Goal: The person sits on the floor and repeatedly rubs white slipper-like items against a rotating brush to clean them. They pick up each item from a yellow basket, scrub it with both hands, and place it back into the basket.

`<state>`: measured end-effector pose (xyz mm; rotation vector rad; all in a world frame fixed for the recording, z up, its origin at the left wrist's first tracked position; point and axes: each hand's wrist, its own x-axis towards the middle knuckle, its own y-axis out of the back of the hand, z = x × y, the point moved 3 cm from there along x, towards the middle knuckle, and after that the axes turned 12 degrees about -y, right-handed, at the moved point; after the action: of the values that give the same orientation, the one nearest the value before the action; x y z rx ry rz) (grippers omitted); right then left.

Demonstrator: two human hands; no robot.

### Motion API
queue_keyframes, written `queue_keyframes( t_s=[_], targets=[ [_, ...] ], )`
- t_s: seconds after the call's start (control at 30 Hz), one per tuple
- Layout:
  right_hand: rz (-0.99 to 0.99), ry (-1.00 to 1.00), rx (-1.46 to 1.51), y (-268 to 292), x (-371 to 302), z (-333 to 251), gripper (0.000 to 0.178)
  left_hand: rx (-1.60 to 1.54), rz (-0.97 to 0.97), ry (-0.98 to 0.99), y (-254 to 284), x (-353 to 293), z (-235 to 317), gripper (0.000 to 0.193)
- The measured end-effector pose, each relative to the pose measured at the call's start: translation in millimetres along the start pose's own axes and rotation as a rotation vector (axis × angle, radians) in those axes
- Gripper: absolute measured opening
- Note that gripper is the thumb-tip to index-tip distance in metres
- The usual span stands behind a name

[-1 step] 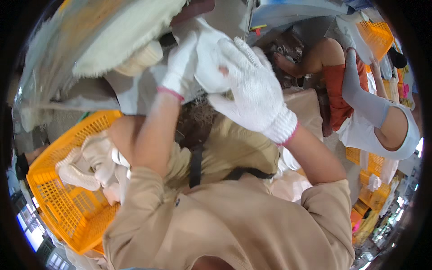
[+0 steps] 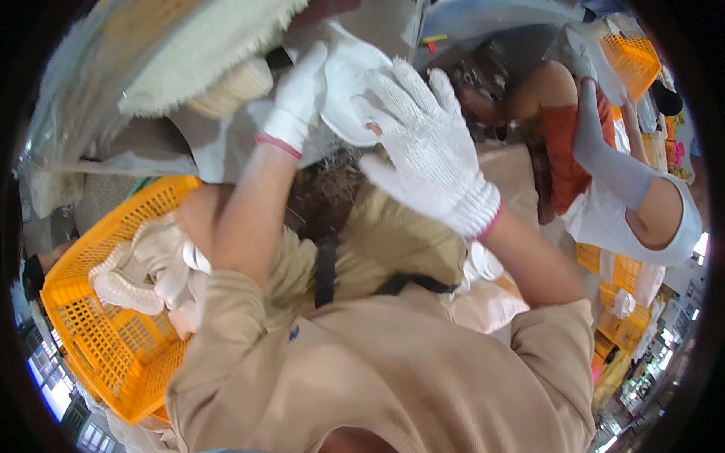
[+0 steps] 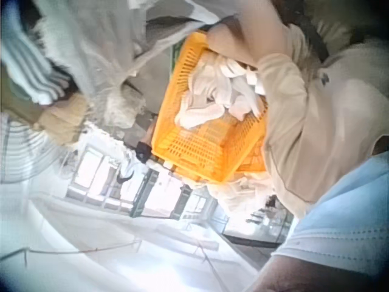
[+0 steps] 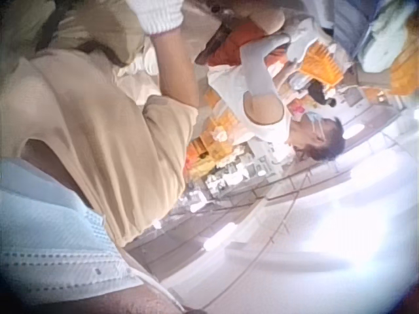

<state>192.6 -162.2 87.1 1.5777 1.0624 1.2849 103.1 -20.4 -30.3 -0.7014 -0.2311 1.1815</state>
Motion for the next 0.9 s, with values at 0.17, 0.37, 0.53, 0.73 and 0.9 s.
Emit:
queue_keyframes(
  t_s=[0.17, 0.37, 0.53, 0.73, 0.9],
  targets=[
    [-0.075, 0.146, 0.058, -1, -22, -30, 0.026, -0.286, -0.345, 0.225, 43, -38, 3, 0.078],
    [-0.094, 0.034, 0.324, -40, -22, -101, 0.024, -0.529, -0.188, 0.136, 79, -48, 30, 0.09],
    [0.001, 0.005, 0.144, -50, 17, -107, 0.024, -0.347, -0.056, 0.011, 91, -10, 33, 0.053],
    [0.056, -0.132, 0.286, -47, 35, -113, 0.029, 0.124, -0.065, -0.086, 110, -15, 19, 0.033],
    [-0.004, -0.263, 0.293, -61, 39, -115, 0.028, 1.083, -0.083, -0.558, 87, -18, 36, 0.033]
  ],
)
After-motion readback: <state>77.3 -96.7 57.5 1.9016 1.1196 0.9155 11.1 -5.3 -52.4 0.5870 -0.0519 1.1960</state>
